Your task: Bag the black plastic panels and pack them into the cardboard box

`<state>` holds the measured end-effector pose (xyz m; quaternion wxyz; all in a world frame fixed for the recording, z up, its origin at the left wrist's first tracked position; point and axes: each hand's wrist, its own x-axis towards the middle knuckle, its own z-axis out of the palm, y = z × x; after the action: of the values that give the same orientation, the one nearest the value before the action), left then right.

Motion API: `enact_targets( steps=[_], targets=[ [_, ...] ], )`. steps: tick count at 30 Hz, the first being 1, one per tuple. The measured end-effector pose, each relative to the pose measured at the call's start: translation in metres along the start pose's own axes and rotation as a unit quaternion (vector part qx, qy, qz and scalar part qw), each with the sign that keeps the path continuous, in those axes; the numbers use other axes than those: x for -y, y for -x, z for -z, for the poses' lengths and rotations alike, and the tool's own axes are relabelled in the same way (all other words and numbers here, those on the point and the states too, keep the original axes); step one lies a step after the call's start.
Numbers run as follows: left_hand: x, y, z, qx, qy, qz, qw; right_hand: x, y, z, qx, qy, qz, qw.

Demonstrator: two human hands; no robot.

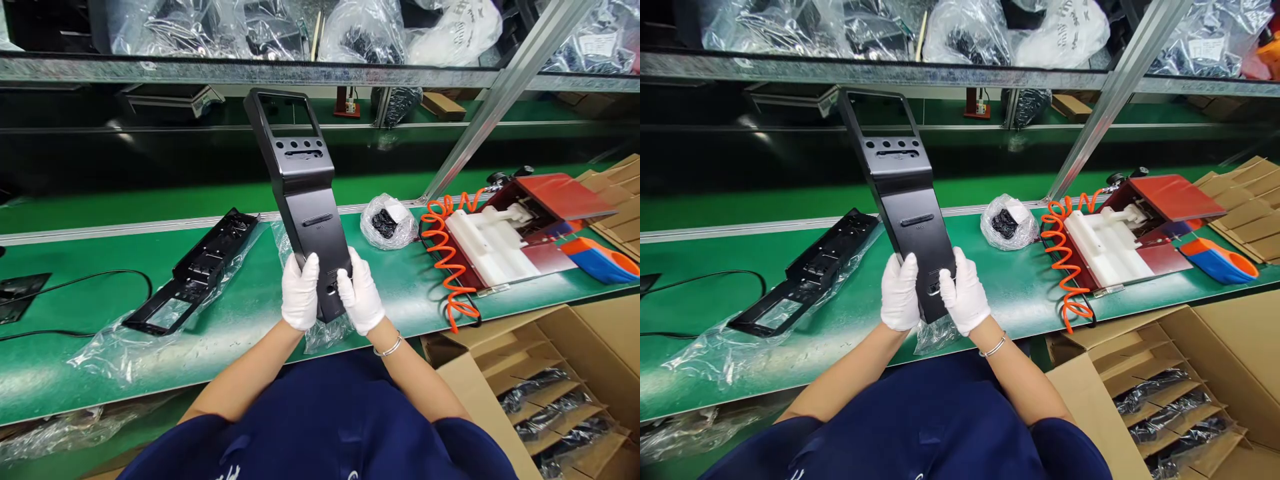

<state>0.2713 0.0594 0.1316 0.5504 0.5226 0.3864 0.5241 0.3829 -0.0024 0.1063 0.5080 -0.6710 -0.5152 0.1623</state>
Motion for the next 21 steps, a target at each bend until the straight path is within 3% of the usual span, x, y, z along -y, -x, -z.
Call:
enact_targets(
  steps=[3, 6, 9, 13, 16, 21],
  targets=[
    [-0.004, -0.005, -0.002, 0.019, 0.004, 0.006, 1.000, 0.005, -0.006, 0.013, 0.019, -0.152, -0.049, 0.987],
    [-0.004, -0.011, -0.004, 0.054, -0.021, -0.056, 0.997, 0.011, -0.011, 0.022, 0.009, -0.267, -0.102, 0.958],
    [0.002, -0.011, -0.008, 0.127, -0.073, -0.124, 0.981, 0.014, -0.012, 0.019, -0.067, -0.232, -0.120, 0.963],
    [0.011, -0.005, -0.013, 0.151, -0.161, -0.070, 0.973, 0.015, -0.009, 0.009, -0.145, -0.174, -0.098, 0.969],
    [0.013, -0.004, -0.015, 0.144, -0.178, -0.058, 0.972, 0.016, -0.008, 0.008, -0.163, -0.146, -0.078, 0.973],
    [0.015, -0.008, -0.017, 0.137, -0.182, -0.115, 0.967, 0.017, -0.011, 0.009, -0.161, -0.133, -0.078, 0.975]
  ],
)
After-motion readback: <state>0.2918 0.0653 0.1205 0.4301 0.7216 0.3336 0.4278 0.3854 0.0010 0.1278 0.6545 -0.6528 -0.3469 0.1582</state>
